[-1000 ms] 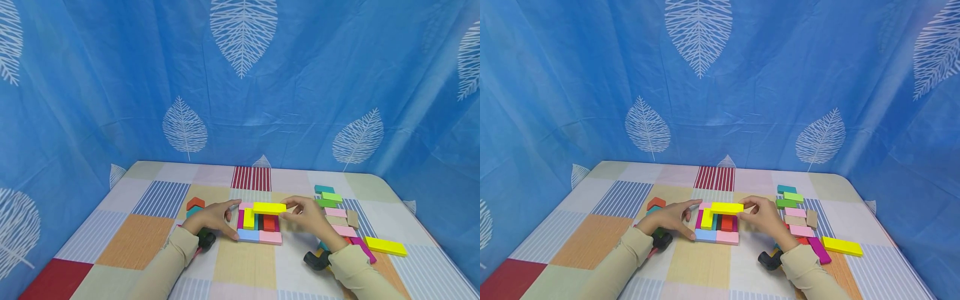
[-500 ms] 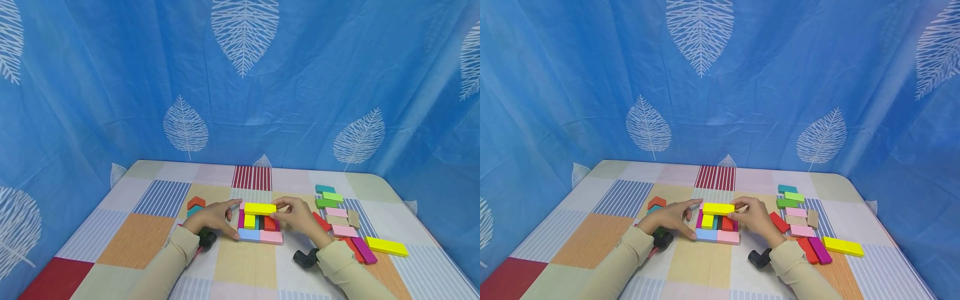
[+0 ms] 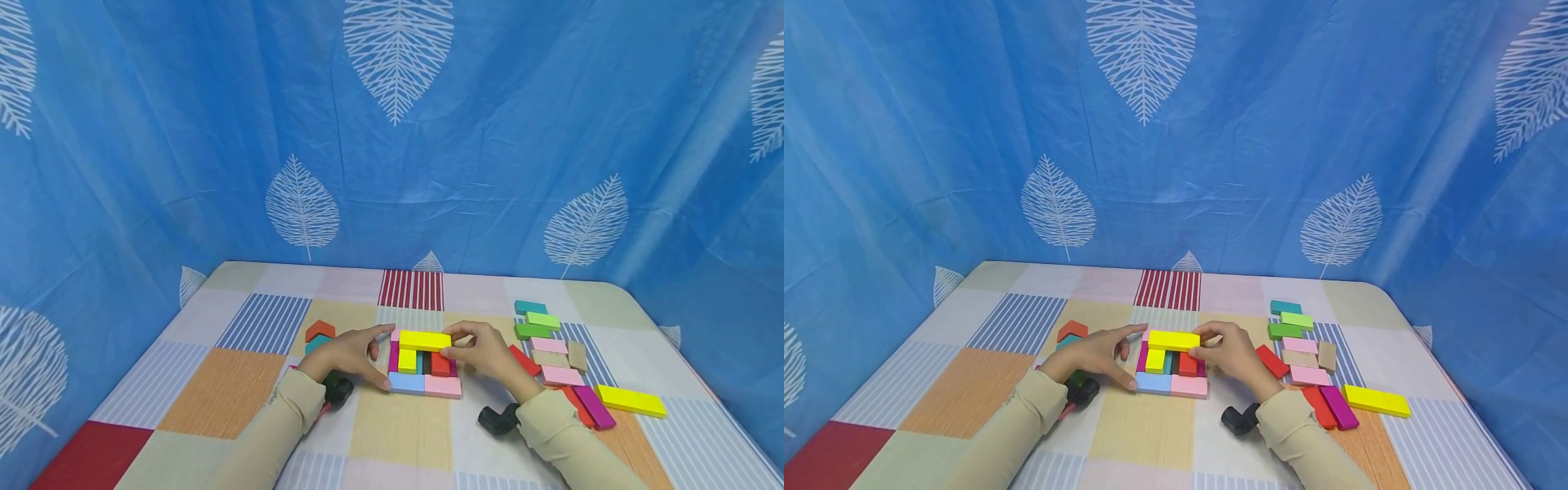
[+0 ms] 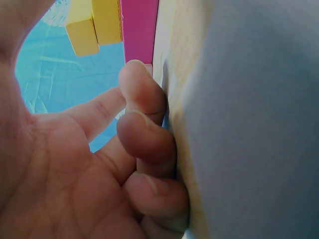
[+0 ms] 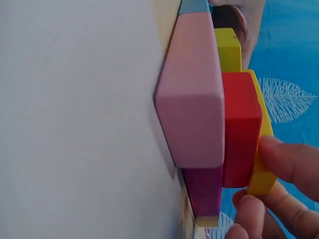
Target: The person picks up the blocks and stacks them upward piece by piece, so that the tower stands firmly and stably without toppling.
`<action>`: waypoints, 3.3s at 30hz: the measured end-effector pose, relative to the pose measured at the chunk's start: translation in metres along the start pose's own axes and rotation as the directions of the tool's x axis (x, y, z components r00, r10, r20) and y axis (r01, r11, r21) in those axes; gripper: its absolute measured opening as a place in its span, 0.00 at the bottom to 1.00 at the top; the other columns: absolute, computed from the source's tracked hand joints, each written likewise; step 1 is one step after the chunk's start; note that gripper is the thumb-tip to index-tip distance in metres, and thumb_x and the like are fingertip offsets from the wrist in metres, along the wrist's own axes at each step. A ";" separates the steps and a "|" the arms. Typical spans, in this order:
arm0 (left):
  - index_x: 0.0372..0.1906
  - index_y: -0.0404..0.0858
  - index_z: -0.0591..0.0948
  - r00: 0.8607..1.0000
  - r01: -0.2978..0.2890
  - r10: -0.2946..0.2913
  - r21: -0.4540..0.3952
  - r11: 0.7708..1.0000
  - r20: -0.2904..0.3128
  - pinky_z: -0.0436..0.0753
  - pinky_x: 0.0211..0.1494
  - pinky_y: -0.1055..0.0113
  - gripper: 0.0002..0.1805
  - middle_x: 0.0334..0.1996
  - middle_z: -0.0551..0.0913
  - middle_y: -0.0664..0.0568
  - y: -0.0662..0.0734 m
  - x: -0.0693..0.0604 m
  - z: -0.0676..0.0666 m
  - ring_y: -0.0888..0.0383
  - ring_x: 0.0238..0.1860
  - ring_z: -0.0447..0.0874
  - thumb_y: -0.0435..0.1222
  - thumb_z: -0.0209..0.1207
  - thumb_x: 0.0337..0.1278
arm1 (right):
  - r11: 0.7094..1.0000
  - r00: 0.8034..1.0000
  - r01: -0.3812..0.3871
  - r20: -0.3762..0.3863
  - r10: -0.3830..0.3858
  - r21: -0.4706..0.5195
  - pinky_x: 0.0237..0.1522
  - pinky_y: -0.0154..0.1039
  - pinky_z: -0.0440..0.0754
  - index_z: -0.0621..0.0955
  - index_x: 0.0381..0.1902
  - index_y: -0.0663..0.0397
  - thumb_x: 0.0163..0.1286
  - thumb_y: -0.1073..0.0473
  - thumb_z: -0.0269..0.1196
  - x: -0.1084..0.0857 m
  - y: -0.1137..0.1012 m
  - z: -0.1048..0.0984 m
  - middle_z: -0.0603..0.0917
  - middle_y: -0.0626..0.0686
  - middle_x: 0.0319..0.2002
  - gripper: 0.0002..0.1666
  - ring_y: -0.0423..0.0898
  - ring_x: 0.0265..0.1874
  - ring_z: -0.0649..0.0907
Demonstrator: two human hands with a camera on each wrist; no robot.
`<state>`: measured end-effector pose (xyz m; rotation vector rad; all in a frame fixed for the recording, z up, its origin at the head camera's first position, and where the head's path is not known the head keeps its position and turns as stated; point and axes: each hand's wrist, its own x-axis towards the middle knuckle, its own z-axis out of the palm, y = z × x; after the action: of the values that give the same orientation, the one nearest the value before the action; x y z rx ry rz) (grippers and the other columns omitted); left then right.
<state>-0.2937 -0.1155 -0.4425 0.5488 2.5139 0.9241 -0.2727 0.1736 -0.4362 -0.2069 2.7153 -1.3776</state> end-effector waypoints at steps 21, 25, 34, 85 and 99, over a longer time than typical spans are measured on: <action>0.82 0.40 0.69 0.998 -0.054 0.054 -0.045 0.998 -0.013 0.78 0.39 0.66 0.52 0.41 0.78 0.51 0.004 -0.002 -0.006 0.56 0.40 0.75 0.44 0.81 0.54 | 0.986 0.959 0.140 0.262 -0.111 -0.093 0.47 0.42 0.80 0.79 0.69 0.63 0.53 0.55 0.85 0.000 0.013 -0.011 0.78 0.55 0.52 0.47 0.53 0.51 0.76; 0.78 0.38 0.74 0.996 -0.086 0.085 -0.037 0.996 -0.033 0.80 0.45 0.66 0.47 0.44 0.77 0.52 0.012 0.001 -0.005 0.55 0.46 0.75 0.43 0.81 0.54 | 0.984 0.958 0.150 0.260 -0.121 -0.095 0.49 0.43 0.79 0.79 0.67 0.64 0.53 0.56 0.84 0.000 0.013 -0.011 0.79 0.55 0.52 0.46 0.53 0.52 0.76; 0.69 0.37 0.80 0.995 -0.088 0.088 -0.009 0.996 -0.050 0.82 0.48 0.63 0.36 0.43 0.77 0.53 0.023 0.013 -0.001 0.54 0.48 0.75 0.43 0.78 0.57 | 0.985 0.956 0.147 0.268 -0.119 -0.086 0.53 0.47 0.79 0.80 0.65 0.64 0.55 0.57 0.83 -0.002 0.010 -0.010 0.79 0.55 0.52 0.42 0.53 0.53 0.76; 0.77 0.37 0.75 0.994 -0.037 0.025 -0.117 0.992 -0.106 0.81 0.40 0.66 0.42 0.43 0.80 0.50 0.024 -0.008 0.000 0.54 0.40 0.76 0.39 0.78 0.59 | 0.972 0.939 0.212 0.254 -0.231 0.099 0.38 0.42 0.88 0.71 0.73 0.71 0.75 0.64 0.69 -0.037 0.036 -0.092 0.81 0.67 0.56 0.34 0.49 0.43 0.83; 0.76 0.41 0.75 0.998 -0.028 0.025 -0.050 0.998 -0.060 0.86 0.57 0.54 0.46 0.47 0.78 0.50 0.012 -0.007 0.001 0.51 0.51 0.75 0.38 0.83 0.50 | 0.998 0.999 0.044 0.018 -0.045 0.036 0.45 0.39 0.87 0.85 0.65 0.49 0.82 0.61 0.63 -0.079 0.100 -0.186 0.85 0.34 0.54 0.17 0.33 0.47 0.84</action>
<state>-0.2853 -0.1102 -0.4334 0.5469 2.5335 1.0256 -0.2294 0.3927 -0.4059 -0.2779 2.6852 -1.4268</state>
